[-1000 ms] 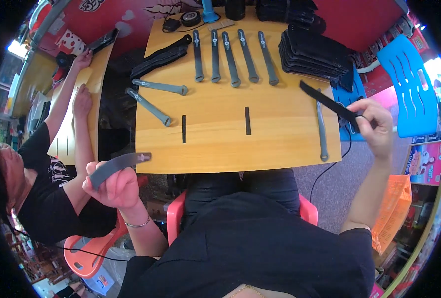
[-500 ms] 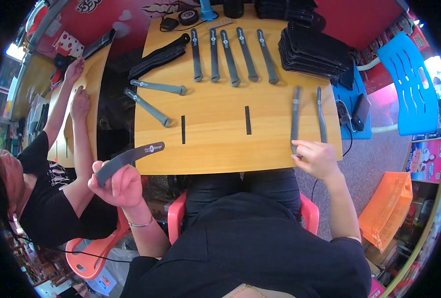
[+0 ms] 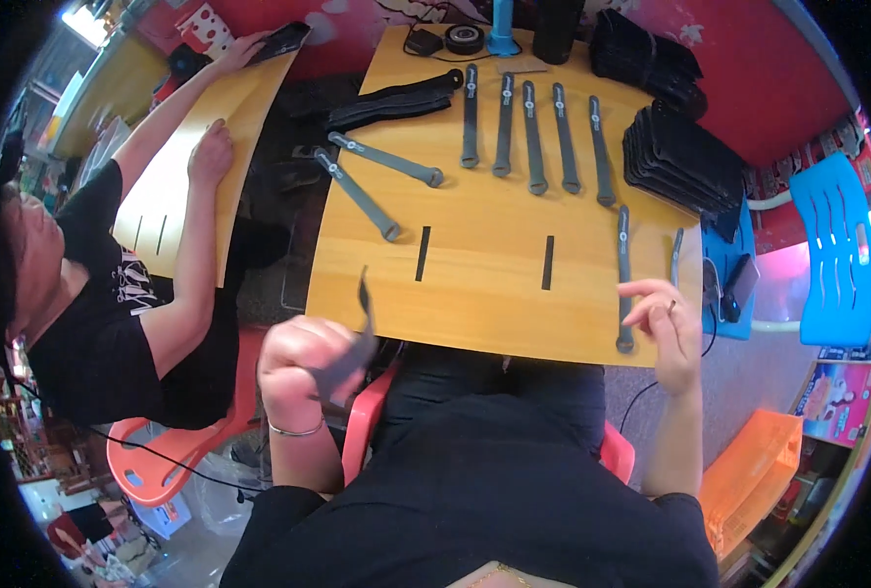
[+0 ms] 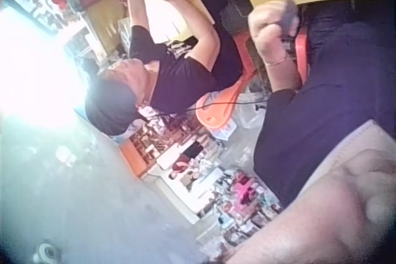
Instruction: The recorder is assembling textile straps by manually inserting thin internal strips into wider strap sleeves on a workbench.
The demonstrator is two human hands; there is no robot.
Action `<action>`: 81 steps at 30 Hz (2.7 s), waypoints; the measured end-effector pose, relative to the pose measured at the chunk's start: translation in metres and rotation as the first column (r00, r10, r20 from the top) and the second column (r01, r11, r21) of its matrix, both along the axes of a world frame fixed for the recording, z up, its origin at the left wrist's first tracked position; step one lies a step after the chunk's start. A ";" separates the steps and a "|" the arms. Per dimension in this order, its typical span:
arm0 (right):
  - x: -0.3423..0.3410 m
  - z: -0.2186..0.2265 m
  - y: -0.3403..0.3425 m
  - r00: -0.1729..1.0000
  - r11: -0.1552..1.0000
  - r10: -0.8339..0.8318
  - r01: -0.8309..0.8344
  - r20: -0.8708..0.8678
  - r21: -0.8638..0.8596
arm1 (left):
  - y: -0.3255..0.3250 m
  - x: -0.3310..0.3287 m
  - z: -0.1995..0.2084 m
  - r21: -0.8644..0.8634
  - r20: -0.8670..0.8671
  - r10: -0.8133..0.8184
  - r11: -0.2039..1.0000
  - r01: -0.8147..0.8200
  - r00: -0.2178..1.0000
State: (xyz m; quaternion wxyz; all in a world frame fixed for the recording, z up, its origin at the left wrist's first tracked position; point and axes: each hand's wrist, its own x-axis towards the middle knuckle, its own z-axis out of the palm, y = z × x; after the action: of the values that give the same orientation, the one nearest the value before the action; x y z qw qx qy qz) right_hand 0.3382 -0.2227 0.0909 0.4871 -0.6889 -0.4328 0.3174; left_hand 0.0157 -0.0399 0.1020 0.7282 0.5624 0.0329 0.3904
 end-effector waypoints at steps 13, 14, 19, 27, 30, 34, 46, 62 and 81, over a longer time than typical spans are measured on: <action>-0.080 0.027 0.089 0.684 0.659 0.709 -0.729 0.171 0.183 | 0.018 0.032 0.005 0.267 -0.517 0.255 0.955 -0.129 0.817; -0.084 0.026 0.089 0.778 0.754 0.617 -0.627 0.115 0.195 | 0.015 0.036 -0.003 0.202 -0.487 0.358 0.933 -0.296 0.796; -0.091 0.011 0.094 0.939 0.894 0.221 -0.303 0.263 0.331 | -0.012 0.056 -0.021 0.198 -0.543 0.202 0.974 -0.110 0.815; -0.094 0.006 0.094 0.944 0.937 0.105 -0.199 0.313 0.287 | -0.022 0.079 -0.034 0.380 -0.448 0.274 0.920 -0.097 0.851; -0.085 0.006 0.096 0.937 0.968 0.003 -0.090 0.350 0.232 | -0.001 0.069 -0.033 0.420 -0.537 0.346 0.901 -0.112 0.770; -0.061 -0.003 0.087 0.939 0.955 -0.179 0.095 0.293 0.279 | 0.077 0.043 -0.038 0.695 -0.306 0.701 0.627 -0.352 0.644; -0.019 -0.022 0.041 0.897 0.928 -0.343 0.277 0.279 0.250 | 0.292 -0.091 -0.097 0.984 -0.150 0.877 0.178 0.018 -0.456; -0.026 -0.023 0.044 0.916 0.953 -0.273 0.216 0.295 0.212 | 0.295 -0.108 -0.108 0.970 -0.045 0.860 0.160 0.185 -0.509; -0.036 -0.027 0.049 0.936 0.969 -0.239 0.211 0.260 0.131 | 0.311 -0.119 -0.121 0.969 -0.107 0.810 0.214 0.122 -0.577</action>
State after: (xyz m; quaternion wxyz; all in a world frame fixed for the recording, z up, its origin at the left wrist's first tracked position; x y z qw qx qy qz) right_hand 0.3020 -0.1739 0.0634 0.4900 -0.7456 -0.4297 0.1390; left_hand -0.1034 0.2708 -0.0193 -0.1818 0.6796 0.6994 0.1262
